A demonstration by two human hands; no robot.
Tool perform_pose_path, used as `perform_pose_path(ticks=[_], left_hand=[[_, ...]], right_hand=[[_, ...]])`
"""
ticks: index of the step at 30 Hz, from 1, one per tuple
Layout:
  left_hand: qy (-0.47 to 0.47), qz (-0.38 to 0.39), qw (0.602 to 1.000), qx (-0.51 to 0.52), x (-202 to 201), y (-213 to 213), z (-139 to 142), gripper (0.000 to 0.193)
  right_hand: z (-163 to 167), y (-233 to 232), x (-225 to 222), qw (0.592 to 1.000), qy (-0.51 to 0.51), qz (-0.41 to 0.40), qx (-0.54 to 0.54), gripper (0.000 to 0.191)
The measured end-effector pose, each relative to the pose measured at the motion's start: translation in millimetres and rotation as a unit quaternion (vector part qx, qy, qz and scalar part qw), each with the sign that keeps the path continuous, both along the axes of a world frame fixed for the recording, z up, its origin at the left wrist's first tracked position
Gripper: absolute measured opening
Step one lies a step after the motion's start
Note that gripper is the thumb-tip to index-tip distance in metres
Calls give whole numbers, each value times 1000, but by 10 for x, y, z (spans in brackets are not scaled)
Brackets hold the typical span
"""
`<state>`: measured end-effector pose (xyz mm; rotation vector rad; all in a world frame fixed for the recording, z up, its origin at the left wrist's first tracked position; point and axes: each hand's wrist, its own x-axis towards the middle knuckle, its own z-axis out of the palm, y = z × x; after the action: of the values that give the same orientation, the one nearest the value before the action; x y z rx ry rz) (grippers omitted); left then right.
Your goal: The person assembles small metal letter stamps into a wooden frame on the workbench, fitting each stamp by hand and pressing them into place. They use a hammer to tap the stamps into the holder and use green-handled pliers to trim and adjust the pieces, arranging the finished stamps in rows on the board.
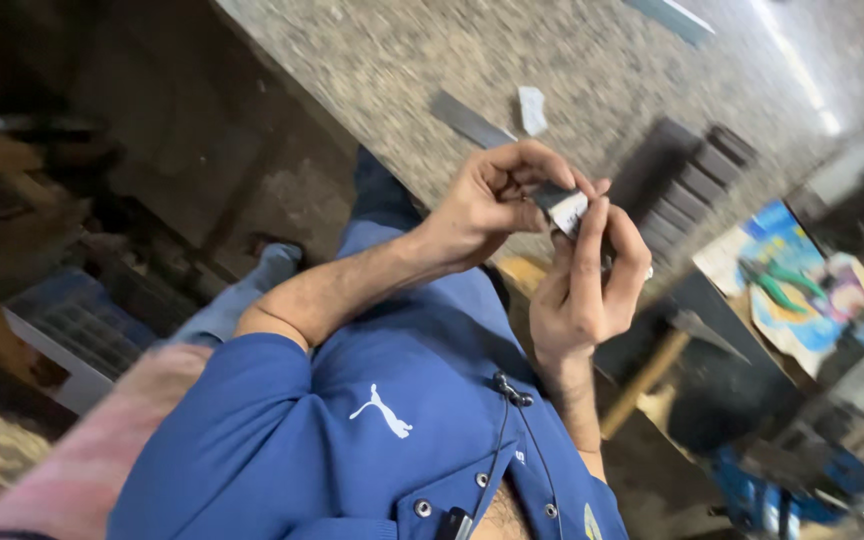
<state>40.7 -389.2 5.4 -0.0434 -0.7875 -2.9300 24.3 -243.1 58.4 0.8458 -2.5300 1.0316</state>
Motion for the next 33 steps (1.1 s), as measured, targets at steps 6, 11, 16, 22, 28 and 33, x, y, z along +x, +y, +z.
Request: perform_pose_path(ticks=[6,11,16,22,28,33], left_hand=[[-150,-112,903,-387,-102,-1975,141,48],[-171,-81,961,-200,-124,-2809,-25,40],[-128,-5,977,-172,-201,-3273,-528,45],[-125,52,943,-302,-285,-3751,-799,49],[-120,15,918,-377,-413,-4214,-625,50],[-54,87,866,-489,-492,-4336,-413,49]], right_hand=[[-220,-1537,-147,1000,-11,7,27,34],[-177,-2461,-299,993,-27,50,100,39],[-315,-3063,-587,983,-113,79,118,42],[-434,-3595,-820,977,-155,112,91,38],[-331,-3796,-952,968,-187,143,86,41],[-290,-3821,-1027,974,-173,132,69,42]])
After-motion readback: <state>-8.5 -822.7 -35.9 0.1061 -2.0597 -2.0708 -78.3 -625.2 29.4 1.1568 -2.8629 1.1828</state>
